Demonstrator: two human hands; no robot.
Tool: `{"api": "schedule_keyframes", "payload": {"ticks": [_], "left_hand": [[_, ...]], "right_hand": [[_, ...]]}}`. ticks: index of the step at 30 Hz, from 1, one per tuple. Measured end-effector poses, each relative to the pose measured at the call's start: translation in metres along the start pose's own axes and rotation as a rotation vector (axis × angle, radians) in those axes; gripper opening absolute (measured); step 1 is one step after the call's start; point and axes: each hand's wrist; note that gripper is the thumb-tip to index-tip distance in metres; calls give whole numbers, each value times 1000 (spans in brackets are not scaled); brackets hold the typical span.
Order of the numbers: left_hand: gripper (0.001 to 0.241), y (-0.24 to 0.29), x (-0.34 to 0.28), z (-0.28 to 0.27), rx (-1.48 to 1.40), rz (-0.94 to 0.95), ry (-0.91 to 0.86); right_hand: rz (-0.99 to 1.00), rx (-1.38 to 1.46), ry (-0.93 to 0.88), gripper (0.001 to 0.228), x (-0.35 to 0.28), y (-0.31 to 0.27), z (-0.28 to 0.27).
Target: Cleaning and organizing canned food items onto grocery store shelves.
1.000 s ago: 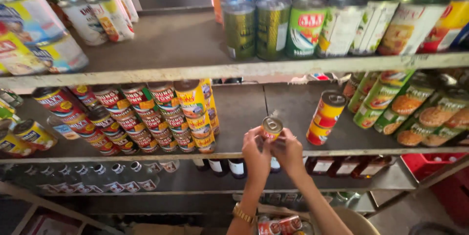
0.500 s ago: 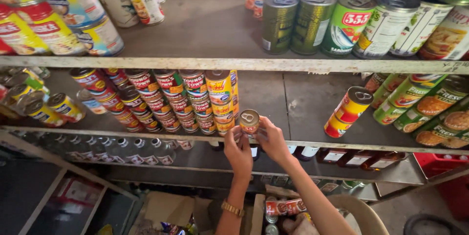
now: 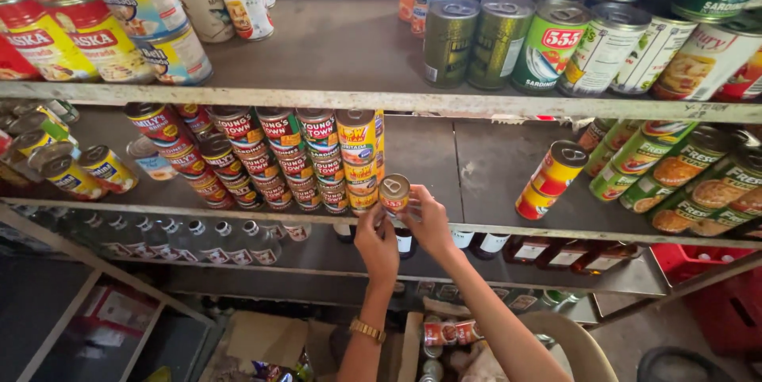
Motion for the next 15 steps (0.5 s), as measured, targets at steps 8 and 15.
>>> {"api": "schedule_keyframes", "payload": {"ticks": [8,15], "left_hand": [[40,-3,-9,-8,66,38,-41],[23,-57,-54,-4,-56,-22,86]], "right_hand": [[21,-11,-5,51,-8,-5,1],[-15,-88,184,49,-65,18,-30]]}}
Point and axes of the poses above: each hand's wrist, its own x-axis towards the middle knuckle, its own z-axis out of the palm, y = z × x, and after that the axes turned 4 degrees about -y, right-handed
